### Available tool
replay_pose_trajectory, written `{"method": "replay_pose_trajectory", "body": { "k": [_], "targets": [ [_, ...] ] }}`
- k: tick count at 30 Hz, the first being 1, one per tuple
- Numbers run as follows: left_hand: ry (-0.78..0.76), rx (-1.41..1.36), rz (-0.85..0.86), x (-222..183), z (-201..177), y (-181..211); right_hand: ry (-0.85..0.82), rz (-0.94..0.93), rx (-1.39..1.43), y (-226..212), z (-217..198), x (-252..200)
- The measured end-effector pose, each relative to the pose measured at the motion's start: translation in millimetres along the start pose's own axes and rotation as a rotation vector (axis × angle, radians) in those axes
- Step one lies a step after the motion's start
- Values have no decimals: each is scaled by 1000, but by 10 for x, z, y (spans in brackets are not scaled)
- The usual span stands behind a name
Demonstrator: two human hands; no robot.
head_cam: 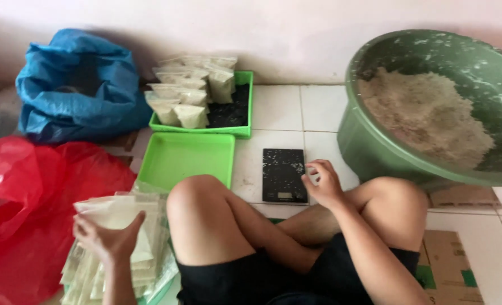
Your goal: Scooping grains from a large container into small plastic bags and weighing them on a digital scale.
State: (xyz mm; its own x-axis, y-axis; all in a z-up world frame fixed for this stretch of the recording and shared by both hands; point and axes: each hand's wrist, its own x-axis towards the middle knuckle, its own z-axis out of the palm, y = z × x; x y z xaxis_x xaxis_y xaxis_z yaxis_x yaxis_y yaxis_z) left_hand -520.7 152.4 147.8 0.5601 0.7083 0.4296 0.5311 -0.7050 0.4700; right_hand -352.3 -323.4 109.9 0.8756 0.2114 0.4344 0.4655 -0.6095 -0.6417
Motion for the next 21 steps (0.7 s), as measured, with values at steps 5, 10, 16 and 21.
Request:
{"method": "replay_pose_trajectory", "body": {
  "k": [5,10,16,21],
  "targets": [
    [74,-106,67,232,-585,418,-75,118,66,-289,-74,-9],
    [184,-270,296,545,-741,1052,-109,229,247,-252,-164,2],
    [-42,-629,476,584,-497,2201,-183,264,367,-177,-359,83],
    [-400,-1389,885,141,188,2861,-327,251,546,-161,-384,226]
  ]
}}
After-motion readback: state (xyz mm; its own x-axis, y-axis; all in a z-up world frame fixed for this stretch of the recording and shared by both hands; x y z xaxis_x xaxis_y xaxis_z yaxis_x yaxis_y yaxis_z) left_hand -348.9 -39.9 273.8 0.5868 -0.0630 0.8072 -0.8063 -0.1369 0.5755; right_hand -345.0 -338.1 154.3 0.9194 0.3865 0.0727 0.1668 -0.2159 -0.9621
